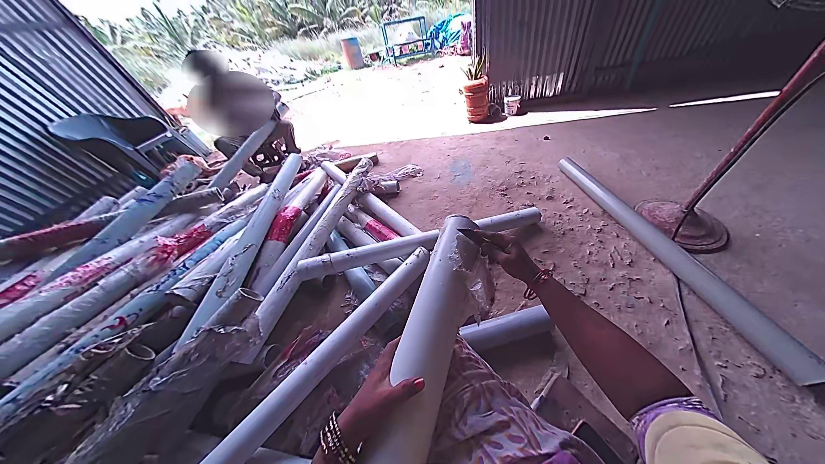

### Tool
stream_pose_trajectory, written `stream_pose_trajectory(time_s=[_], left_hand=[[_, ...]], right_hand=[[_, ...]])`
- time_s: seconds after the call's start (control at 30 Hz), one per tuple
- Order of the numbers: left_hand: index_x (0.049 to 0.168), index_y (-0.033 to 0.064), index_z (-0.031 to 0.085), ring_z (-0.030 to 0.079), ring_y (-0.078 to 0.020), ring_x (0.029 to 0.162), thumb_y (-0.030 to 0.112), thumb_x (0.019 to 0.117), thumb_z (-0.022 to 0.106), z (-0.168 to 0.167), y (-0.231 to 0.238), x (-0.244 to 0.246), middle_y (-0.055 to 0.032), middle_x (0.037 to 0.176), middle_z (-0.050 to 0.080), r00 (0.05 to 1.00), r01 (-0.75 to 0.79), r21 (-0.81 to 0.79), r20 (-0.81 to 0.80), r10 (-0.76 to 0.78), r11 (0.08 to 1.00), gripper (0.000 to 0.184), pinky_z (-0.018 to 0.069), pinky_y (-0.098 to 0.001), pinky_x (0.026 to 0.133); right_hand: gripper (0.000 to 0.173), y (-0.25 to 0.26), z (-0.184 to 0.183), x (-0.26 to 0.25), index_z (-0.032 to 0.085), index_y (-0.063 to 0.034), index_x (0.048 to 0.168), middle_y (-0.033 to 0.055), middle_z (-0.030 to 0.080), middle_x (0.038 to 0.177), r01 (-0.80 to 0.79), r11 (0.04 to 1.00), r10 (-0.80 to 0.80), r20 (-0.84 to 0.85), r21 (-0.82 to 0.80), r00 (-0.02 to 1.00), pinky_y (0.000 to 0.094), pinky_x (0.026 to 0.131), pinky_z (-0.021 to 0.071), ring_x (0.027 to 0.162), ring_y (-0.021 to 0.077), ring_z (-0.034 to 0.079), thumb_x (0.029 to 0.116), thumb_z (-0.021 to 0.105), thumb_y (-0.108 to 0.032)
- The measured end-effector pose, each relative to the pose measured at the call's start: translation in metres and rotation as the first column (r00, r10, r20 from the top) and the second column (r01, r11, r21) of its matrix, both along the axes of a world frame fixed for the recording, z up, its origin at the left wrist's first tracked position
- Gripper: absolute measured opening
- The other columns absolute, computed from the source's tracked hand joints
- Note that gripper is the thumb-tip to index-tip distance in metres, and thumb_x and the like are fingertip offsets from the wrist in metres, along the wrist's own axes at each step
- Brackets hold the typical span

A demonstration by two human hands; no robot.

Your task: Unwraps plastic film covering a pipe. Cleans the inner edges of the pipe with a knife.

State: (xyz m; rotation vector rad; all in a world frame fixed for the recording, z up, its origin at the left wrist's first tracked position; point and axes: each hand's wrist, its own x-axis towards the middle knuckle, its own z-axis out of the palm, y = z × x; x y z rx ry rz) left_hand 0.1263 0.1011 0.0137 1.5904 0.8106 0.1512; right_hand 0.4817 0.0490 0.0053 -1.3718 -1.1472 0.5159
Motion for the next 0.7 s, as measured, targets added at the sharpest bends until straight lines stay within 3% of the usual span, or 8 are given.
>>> stream_pose_trajectory(time_s=[0.07,0.17,0.23,0.33,0.4,0.5,0.6,0.7], left_hand=[[0.151,0.0037,0.034,0.067,-0.0091,0.107,0.045,0.0664,0.082,0.001,-0.004,0.003,-0.0077,0.126,0.063,1.000,-0.008,0.006,0.002,0.008,1.000,0.106,0.0579,-0.0303,0.091],[0.152,0.0042,0.034,0.067,-0.0096,0.107,0.044,0.0668,0.082,0.001,-0.004,0.006,-0.0082,0.127,0.063,1.000,0.000,0.001,-0.002,0.000,1.000,0.105,0.0577,-0.0306,0.092],[0.151,0.0036,0.033,0.067,-0.0094,0.108,0.043,0.0680,0.082,0.001,-0.003,0.006,-0.0084,0.127,0.063,1.000,0.006,-0.007,0.003,-0.006,1.000,0.104,0.0578,-0.0302,0.092],[0.151,0.0040,0.034,0.066,-0.0095,0.108,0.046,0.0663,0.082,0.000,0.001,0.006,-0.0077,0.127,0.063,1.000,0.017,-0.008,0.004,-0.017,1.000,0.106,0.0576,-0.0305,0.092],[0.150,0.0042,0.035,0.067,-0.0089,0.107,0.048,0.0653,0.082,0.000,0.001,0.006,-0.0072,0.126,0.063,1.000,0.022,-0.007,0.005,-0.022,1.000,0.106,0.0576,-0.0302,0.092],[0.151,0.0041,0.034,0.067,-0.0096,0.107,0.048,0.0655,0.083,-0.002,0.002,0.006,-0.0079,0.127,0.063,1.000,0.025,-0.028,0.016,-0.024,0.999,0.107,0.0580,-0.0310,0.092],[0.151,0.0051,0.035,0.067,-0.0111,0.108,0.049,0.0652,0.083,-0.005,0.004,0.005,-0.0080,0.126,0.064,1.000,0.021,-0.038,0.020,-0.020,0.999,0.108,0.0581,-0.0329,0.092],[0.151,0.0055,0.035,0.067,-0.0118,0.108,0.051,0.0646,0.083,-0.007,0.006,0.003,-0.0086,0.127,0.064,1.000,0.019,-0.027,0.016,-0.019,0.999,0.109,0.0580,-0.0340,0.093]], right_hand=[[0.034,0.004,0.002,-0.002,0.057,0.0083,0.135,-0.0006,0.063,0.078,0.123,0.992,-0.121,-0.092,0.017,0.988,0.0145,0.058,0.0461,0.059,-0.0020,0.052,0.1058,0.048,-0.004],[0.040,0.011,0.006,0.000,0.051,0.0048,0.143,0.0054,0.060,0.081,0.267,0.959,-0.266,0.015,-0.096,0.964,0.0230,0.064,0.0462,0.064,0.0053,0.052,0.1077,0.049,-0.015],[0.045,0.013,0.011,-0.001,0.053,0.0063,0.135,0.0073,0.061,0.085,0.276,0.954,-0.268,0.086,-0.118,0.960,0.0273,0.070,0.0467,0.070,0.0077,0.052,0.1005,0.063,-0.021],[0.041,0.015,0.014,-0.002,0.062,0.0046,0.112,-0.0003,0.058,0.078,0.237,0.970,-0.230,0.100,-0.060,0.968,0.0196,0.065,0.0448,0.065,0.0003,0.050,0.0854,0.081,-0.020],[0.032,0.018,0.017,-0.004,0.066,0.0061,0.105,0.0012,0.062,0.078,0.225,0.974,-0.222,0.090,-0.024,0.971,0.0167,0.063,0.0445,0.064,-0.0013,0.050,0.0833,0.083,-0.010],[0.022,0.023,0.020,-0.007,0.069,0.0074,0.098,0.0082,0.066,0.088,0.238,0.971,-0.236,0.163,0.010,0.958,0.0205,0.069,0.0480,0.073,0.0038,0.055,0.0834,0.081,-0.004],[0.020,0.025,0.028,-0.013,0.068,0.0065,0.100,0.0060,0.063,0.077,0.288,0.958,-0.279,0.242,-0.001,0.929,0.0247,0.066,0.0466,0.067,0.0054,0.053,0.0856,0.077,-0.004],[0.020,0.029,0.032,-0.012,0.068,0.0069,0.101,0.0071,0.065,0.078,0.261,0.965,-0.254,0.290,0.013,0.923,0.0246,0.068,0.0478,0.067,0.0056,0.055,0.0848,0.076,-0.001]])
